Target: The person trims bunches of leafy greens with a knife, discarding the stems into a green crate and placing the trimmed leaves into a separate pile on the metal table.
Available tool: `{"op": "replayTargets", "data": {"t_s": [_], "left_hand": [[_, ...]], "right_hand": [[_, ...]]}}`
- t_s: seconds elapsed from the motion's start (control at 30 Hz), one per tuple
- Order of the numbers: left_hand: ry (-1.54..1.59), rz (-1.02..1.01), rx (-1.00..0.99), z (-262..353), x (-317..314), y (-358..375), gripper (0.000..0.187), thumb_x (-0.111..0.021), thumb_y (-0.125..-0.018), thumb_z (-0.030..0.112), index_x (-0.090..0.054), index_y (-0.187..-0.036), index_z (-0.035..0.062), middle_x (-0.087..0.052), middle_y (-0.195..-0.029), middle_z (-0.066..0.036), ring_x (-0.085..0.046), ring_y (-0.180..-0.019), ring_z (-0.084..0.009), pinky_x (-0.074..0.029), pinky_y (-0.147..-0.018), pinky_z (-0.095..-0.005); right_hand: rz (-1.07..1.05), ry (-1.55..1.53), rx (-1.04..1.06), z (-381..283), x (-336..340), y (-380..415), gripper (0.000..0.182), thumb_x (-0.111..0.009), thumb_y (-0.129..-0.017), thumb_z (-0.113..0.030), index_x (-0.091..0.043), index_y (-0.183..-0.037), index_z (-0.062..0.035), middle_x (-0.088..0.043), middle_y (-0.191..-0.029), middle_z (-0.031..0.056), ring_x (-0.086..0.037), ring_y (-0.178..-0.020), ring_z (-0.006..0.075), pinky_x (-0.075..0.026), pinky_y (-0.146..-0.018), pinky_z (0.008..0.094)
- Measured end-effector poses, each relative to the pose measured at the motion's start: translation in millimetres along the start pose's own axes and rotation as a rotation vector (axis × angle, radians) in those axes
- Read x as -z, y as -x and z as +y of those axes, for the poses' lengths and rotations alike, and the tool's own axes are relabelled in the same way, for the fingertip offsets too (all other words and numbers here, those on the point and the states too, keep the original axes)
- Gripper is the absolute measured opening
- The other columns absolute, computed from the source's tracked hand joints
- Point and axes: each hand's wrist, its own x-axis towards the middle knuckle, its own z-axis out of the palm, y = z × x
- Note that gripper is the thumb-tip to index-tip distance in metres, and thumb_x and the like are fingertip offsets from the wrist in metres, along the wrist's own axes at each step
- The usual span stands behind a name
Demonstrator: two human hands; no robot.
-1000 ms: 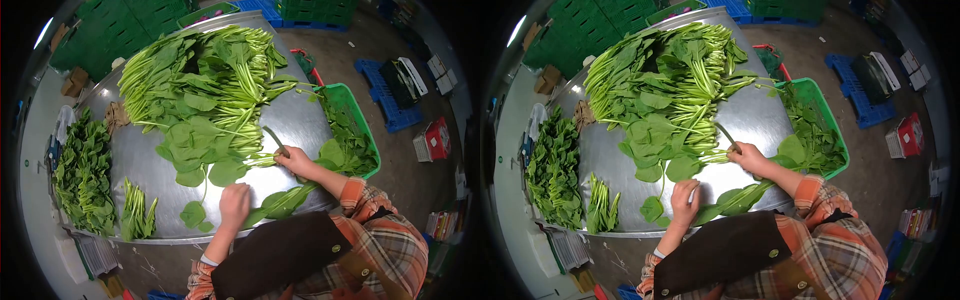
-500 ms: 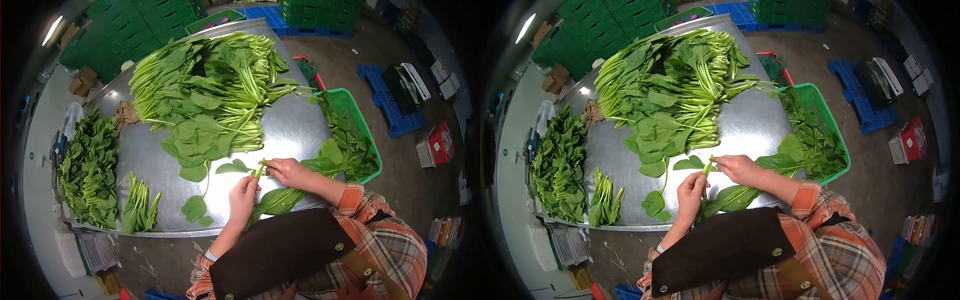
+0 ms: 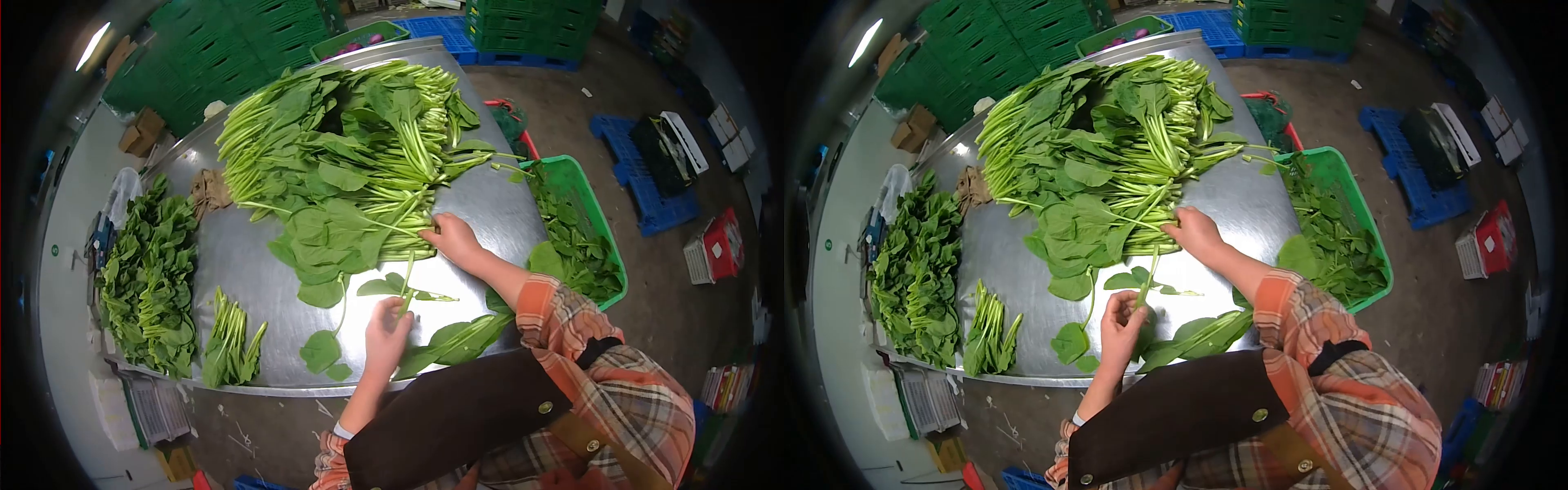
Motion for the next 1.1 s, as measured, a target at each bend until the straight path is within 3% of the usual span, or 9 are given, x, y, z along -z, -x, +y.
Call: {"op": "replayTargets", "data": {"t_s": [0.17, 0.23, 0.37, 0.47, 0.6, 0.63, 0.73, 0.77, 1.1], "left_hand": [[0.191, 0.074, 0.176, 19.2, 23.0, 8.8, 0.014, -0.065, -0.083, 0.01, -0.062, -0.096, 0.0038, -0.06, -0.083, -0.001, -0.055, -0.074, -0.0097, -0.044, -0.065, -0.0225], [0.165, 0.111, 0.145, 24.1, 24.0, 11.1, 0.012, -0.064, -0.084, 0.01, -0.065, -0.094, 0.0023, -0.061, -0.085, -0.002, -0.055, -0.076, -0.0093, -0.044, -0.066, -0.0229], [-0.179, 0.132, -0.366, 64.3, 10.4, 9.4, 0.013, -0.065, -0.081, 0.005, -0.066, -0.092, -0.002, -0.064, -0.09, -0.008, -0.059, -0.078, -0.0173, -0.047, -0.07, -0.0281], [-0.413, 0.154, -0.761, 91.4, -11.4, 1.3, 0.013, -0.066, -0.08, 0.005, -0.068, -0.092, -0.0004, -0.064, -0.093, -0.01, -0.059, -0.081, -0.0187, -0.046, -0.071, -0.0296], [-0.52, 0.006, -0.503, 79.1, -19.2, -7.5, 0.019, -0.069, -0.079, 0.009, -0.067, -0.095, 0.0003, -0.066, -0.084, -0.007, -0.06, -0.075, -0.0185, -0.047, -0.067, -0.0292], [-0.227, -0.087, -0.066, 77.7, -16.2, -8.0, 0.02, -0.069, -0.081, 0.012, -0.065, -0.097, -0.0001, -0.065, -0.079, -0.004, -0.059, -0.066, -0.012, -0.046, -0.06, -0.0263], [0.327, -0.085, 0.22, 62.0, -5.9, -9.3, 0.022, -0.069, -0.082, 0.014, -0.063, -0.098, -0.0005, -0.064, -0.077, -0.003, -0.055, -0.06, -0.0066, -0.043, -0.054, -0.0219], [0.348, -0.078, 0.253, 60.0, -5.2, -8.8, 0.023, -0.069, -0.082, 0.014, -0.062, -0.098, -0.0016, -0.064, -0.075, -0.004, -0.055, -0.06, -0.0071, -0.042, -0.054, -0.02], [0.375, -0.09, 0.234, 56.8, -4.1, -6.9, 0.026, -0.068, -0.084, 0.015, -0.064, -0.102, -0.002, -0.064, -0.075, -0.003, -0.056, -0.062, -0.0077, -0.044, -0.056, -0.0203]], "right_hand": [[0.032, 0.173, 0.21, -9.3, 23.4, 9.1, 0.027, -0.067, -0.079, -0.025, -0.059, -0.083, 0.0001, -0.06, -0.086, 0.0177, -0.059, -0.073, 0.0384, -0.047, -0.066, 0.0443], [0.124, 0.064, 0.303, -11.2, 60.7, 17.1, 0.023, -0.068, -0.078, -0.02, -0.059, -0.085, -0.0002, -0.06, -0.081, 0.0136, -0.06, -0.068, 0.0311, -0.048, -0.061, 0.0397], [-0.119, -0.439, -0.033, -64.2, 137.5, 45.5, 0.018, -0.07, -0.078, -0.011, -0.062, -0.091, -0.0017, -0.058, -0.07, 0.0028, -0.056, -0.059, 0.0119, -0.044, -0.05, 0.0272], [-0.249, -0.535, 0.061, -78.8, 137.7, 65.1, 0.019, -0.069, -0.08, -0.01, -0.063, -0.097, -0.0028, -0.054, -0.066, -0.002, -0.048, -0.053, 0.0028, -0.037, -0.045, 0.0208], [-0.358, -0.721, -0.035, -86.1, 111.9, 78.5, 0.018, -0.065, -0.084, -0.012, -0.065, -0.1, -0.0035, -0.056, -0.062, -0.0032, -0.044, -0.045, 0.0005, -0.033, -0.041, 0.0177], [-0.393, -0.635, -0.033, -85.4, 111.0, 76.0, 0.022, -0.065, -0.083, -0.01, -0.064, -0.104, -0.0035, -0.062, -0.071, 0.0018, -0.054, -0.05, 0.0086, -0.041, -0.045, 0.0231], [0.122, -0.134, 0.692, -58.3, 73.8, 68.1, 0.027, -0.063, -0.082, -0.01, -0.06, -0.109, -0.0049, -0.063, -0.084, 0.0079, -0.061, -0.06, 0.0242, -0.049, -0.052, 0.0343], [-0.014, -0.119, 0.631, -58.5, 74.3, 75.0, 0.028, -0.06, -0.081, -0.007, -0.059, -0.109, -0.0049, -0.062, -0.1, 0.0105, -0.062, -0.075, 0.0326, -0.052, -0.063, 0.0391], [-0.142, 0.116, 0.438, -9.7, 62.5, 82.0, 0.023, -0.062, -0.081, -0.012, -0.059, -0.103, -0.0032, -0.062, -0.083, 0.0063, -0.062, -0.067, 0.0245, -0.05, -0.061, 0.0339]]}}
